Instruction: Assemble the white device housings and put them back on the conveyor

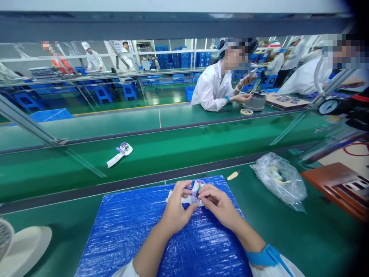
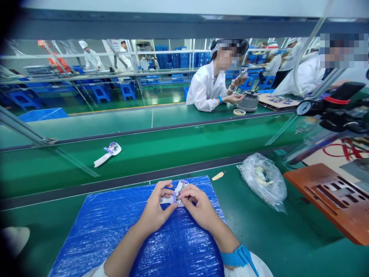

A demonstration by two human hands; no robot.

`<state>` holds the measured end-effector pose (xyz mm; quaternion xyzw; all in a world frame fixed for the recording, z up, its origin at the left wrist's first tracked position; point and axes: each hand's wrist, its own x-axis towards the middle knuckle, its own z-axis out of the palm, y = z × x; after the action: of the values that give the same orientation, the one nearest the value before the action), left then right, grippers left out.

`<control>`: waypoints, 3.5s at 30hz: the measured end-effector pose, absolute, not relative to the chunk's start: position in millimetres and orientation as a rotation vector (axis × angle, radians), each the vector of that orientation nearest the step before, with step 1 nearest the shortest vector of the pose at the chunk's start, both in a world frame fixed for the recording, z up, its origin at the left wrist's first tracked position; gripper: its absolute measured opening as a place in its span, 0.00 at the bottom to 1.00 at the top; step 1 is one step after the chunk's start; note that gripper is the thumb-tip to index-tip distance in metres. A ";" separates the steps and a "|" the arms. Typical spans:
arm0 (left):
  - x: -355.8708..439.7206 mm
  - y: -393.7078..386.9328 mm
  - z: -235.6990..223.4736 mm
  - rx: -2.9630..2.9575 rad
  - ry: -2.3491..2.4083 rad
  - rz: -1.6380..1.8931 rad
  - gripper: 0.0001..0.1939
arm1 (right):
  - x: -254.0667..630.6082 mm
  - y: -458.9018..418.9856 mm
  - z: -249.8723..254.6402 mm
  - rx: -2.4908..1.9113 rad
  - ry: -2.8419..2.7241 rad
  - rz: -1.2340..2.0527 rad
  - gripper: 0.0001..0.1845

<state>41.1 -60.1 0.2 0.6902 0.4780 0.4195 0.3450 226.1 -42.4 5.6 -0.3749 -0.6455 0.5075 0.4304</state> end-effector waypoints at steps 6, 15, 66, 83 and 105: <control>37.9 -58.1 -1.0 1.741 1.153 1.078 0.32 | 227.1 -43.3 8.9 -0.919 -1.677 1.252 0.07; 37.1 -59.6 -0.2 1.829 1.169 0.985 0.31 | 228.2 -43.6 11.4 -0.920 -1.733 1.208 0.06; 42.6 -49.8 3.8 1.953 1.206 0.892 0.20 | 216.6 -47.8 6.9 -1.079 -1.650 1.038 0.09; 54.0 -55.1 3.4 1.947 1.332 0.876 0.20 | 203.4 -52.8 3.5 -1.170 -1.441 1.060 0.08; 27.2 46.8 36.8 1.454 1.802 1.450 0.17 | 216.2 -33.5 -12.8 -1.257 -1.259 0.918 0.13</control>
<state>27.2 46.8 36.8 0.5211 0.6460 0.5195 0.2033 216.2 -33.5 -12.8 -0.5288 -0.5294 0.3862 0.5395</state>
